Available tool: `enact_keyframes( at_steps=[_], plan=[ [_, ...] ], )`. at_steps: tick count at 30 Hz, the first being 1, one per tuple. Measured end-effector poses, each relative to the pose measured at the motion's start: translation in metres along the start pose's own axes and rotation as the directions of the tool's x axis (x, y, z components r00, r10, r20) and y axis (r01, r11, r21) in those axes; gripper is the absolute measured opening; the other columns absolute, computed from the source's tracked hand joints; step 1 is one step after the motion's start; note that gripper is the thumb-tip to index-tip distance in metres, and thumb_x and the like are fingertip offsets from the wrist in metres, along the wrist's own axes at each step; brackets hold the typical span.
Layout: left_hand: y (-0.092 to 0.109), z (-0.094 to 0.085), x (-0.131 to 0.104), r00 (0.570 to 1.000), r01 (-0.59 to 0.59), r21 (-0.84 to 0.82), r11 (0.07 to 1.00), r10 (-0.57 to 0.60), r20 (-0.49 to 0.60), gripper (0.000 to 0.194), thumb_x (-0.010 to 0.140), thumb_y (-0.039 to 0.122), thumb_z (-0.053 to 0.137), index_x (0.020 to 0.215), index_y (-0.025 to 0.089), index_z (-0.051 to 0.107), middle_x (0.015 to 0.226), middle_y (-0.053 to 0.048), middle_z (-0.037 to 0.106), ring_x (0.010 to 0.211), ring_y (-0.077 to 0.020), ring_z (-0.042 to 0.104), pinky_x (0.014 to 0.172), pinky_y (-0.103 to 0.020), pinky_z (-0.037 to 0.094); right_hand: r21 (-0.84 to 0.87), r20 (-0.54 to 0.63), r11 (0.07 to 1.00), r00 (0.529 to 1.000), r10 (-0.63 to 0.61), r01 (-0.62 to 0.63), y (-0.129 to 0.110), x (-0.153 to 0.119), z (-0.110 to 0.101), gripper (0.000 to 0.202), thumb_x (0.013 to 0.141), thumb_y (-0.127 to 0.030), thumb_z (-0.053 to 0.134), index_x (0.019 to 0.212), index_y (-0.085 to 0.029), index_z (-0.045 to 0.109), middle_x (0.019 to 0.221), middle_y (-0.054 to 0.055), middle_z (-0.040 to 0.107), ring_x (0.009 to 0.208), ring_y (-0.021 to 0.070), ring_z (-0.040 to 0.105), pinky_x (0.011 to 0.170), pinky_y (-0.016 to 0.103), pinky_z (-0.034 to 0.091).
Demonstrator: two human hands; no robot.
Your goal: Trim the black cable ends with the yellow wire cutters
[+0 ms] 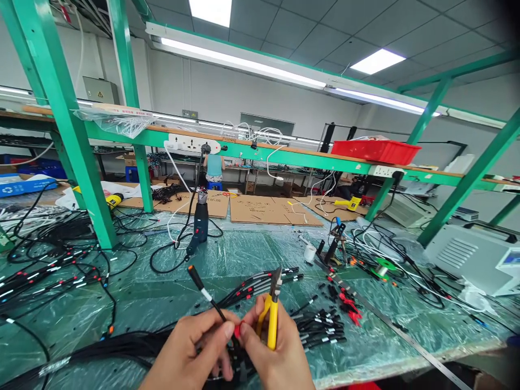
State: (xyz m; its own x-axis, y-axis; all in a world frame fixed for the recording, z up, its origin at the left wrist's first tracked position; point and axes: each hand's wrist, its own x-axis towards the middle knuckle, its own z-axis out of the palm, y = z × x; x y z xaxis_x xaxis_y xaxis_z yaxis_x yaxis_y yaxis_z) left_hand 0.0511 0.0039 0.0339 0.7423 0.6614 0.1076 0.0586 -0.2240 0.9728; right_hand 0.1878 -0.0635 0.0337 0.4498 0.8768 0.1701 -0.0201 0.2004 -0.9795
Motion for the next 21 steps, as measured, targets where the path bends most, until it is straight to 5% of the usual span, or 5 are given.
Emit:
enact_keyframes(
  at_steps=[5,11,14,17,21],
  plan=[
    [-0.012,0.007,0.006,0.991,0.099,-0.27,0.958,-0.118,-0.057,0.046,0.067,0.042,0.082,0.099,0.019,0.058,0.084,0.0,0.065,0.041,-0.0038,0.047,0.038,-0.016,0.039,0.014,-0.038,1.0,0.999,-0.011,0.011,-0.009,0.0,0.0,0.022,0.074,-0.027,0.072,0.083,-0.02,0.054,0.069,-0.004,0.059,0.064,0.0115,0.053,0.062,0.023,0.043],
    [-0.014,0.002,0.009,0.994,0.09,-0.384,0.919,-0.107,-0.023,0.046,0.076,0.053,0.073,0.102,0.021,0.053,0.077,0.001,0.066,0.032,-0.0006,0.044,0.033,-0.013,0.034,0.061,-0.03,0.998,0.999,-0.032,0.034,0.001,0.004,0.005,0.018,0.081,-0.03,0.064,0.085,-0.023,0.047,0.07,-0.007,0.054,0.058,0.0096,0.054,0.058,0.022,0.043],
    [-0.019,-0.001,0.007,0.993,0.108,-0.456,0.883,-0.074,0.093,0.042,0.081,0.048,0.072,0.106,0.021,0.052,0.083,-0.003,0.07,0.032,-0.0002,0.048,0.033,-0.01,0.029,-0.112,-0.093,0.991,0.992,-0.082,0.071,0.013,0.013,0.001,0.017,0.081,-0.032,0.061,0.086,-0.024,0.047,0.072,-0.006,0.054,0.059,0.0112,0.054,0.058,0.023,0.045],
    [-0.022,-0.007,0.005,0.986,0.11,-0.53,0.841,-0.025,0.164,0.042,0.082,0.044,0.073,0.111,0.022,0.054,0.085,-0.005,0.072,0.032,0.0001,0.048,0.032,-0.009,0.029,-0.28,-0.225,0.955,0.961,-0.163,0.097,0.029,0.028,-0.018,0.018,0.079,-0.035,0.061,0.085,-0.024,0.047,0.074,-0.004,0.055,0.067,0.0147,0.056,0.066,0.027,0.047],
    [-0.02,-0.013,0.008,0.996,0.058,-0.553,0.831,-0.012,0.086,0.033,0.085,0.04,0.071,0.111,0.021,0.064,0.085,-0.005,0.073,0.034,0.0009,0.049,0.035,-0.01,0.029,-0.309,-0.313,0.951,0.943,-0.113,0.011,0.061,0.048,-0.065,0.027,0.073,-0.044,0.062,0.084,-0.024,0.048,0.071,-0.002,0.058,0.063,0.0178,0.056,0.062,0.031,0.049]
  ],
)
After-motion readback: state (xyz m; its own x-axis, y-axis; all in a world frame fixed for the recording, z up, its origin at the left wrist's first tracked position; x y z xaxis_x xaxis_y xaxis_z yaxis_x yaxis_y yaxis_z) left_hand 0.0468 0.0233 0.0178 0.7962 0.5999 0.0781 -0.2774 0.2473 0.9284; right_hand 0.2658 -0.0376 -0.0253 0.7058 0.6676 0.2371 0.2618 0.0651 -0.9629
